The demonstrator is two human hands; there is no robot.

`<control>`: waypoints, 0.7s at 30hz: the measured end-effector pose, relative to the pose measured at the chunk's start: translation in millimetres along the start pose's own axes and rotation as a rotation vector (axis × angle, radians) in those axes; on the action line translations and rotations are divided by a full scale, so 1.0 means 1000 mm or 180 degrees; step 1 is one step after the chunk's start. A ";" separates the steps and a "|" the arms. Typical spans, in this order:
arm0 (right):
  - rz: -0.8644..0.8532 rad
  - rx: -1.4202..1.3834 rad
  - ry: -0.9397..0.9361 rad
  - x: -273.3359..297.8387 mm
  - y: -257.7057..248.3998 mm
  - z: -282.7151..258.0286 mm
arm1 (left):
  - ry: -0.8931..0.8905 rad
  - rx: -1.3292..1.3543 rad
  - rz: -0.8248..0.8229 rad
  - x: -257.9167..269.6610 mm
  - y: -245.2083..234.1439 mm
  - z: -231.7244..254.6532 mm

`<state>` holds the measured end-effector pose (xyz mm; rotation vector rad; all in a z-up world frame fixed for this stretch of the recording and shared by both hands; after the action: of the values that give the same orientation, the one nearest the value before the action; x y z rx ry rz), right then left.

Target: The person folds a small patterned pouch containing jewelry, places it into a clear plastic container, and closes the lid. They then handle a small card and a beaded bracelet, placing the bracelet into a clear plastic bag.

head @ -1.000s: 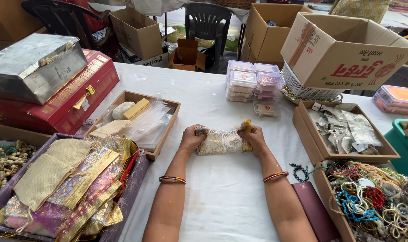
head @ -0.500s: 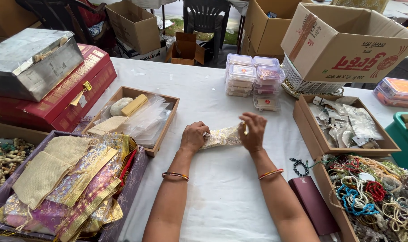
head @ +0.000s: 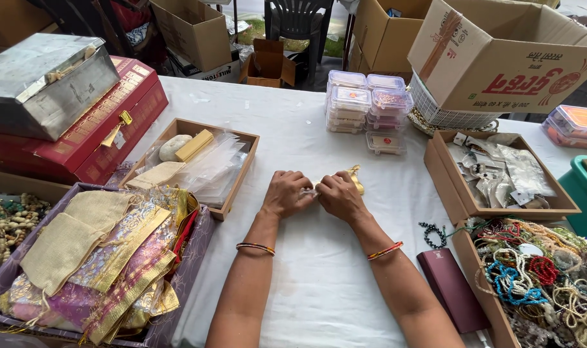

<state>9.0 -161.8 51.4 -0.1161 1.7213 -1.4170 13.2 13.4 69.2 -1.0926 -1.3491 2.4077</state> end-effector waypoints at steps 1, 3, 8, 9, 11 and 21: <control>0.0160 0.0096 0.0084 -0.001 -0.002 0.001 | 0.0354 -0.0038 0.0238 -0.001 -0.011 0.012; 0.0318 0.0191 0.0172 0.000 -0.004 0.001 | 0.0708 -0.0072 0.0472 0.000 -0.006 0.015; 0.0637 0.0414 0.0433 0.000 -0.009 0.000 | 0.0398 -0.0870 0.0968 0.004 0.023 -0.007; 0.0642 0.0415 0.0435 0.001 -0.009 0.002 | 0.0403 -0.0873 0.0968 0.004 0.021 -0.007; 0.0958 0.0664 0.0500 0.003 -0.011 0.005 | 0.0168 -0.1076 0.1261 0.006 0.014 -0.009; 0.0416 0.0345 0.0428 0.000 -0.009 0.001 | -0.0076 -0.1371 0.0732 0.007 0.026 -0.018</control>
<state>6.4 -165.3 58.8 0.1519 1.7226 -1.4446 24.9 13.9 39.2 -1.3898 -1.9062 2.3434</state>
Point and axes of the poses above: each hand's wrist, its own x-axis away from the middle knuckle, its own y-axis out of the palm, z = x × y, the point moved 3 cm from there along -x, towards the middle knuckle, and after that the axes turned 5 degrees about y, right-handed, at the moved point
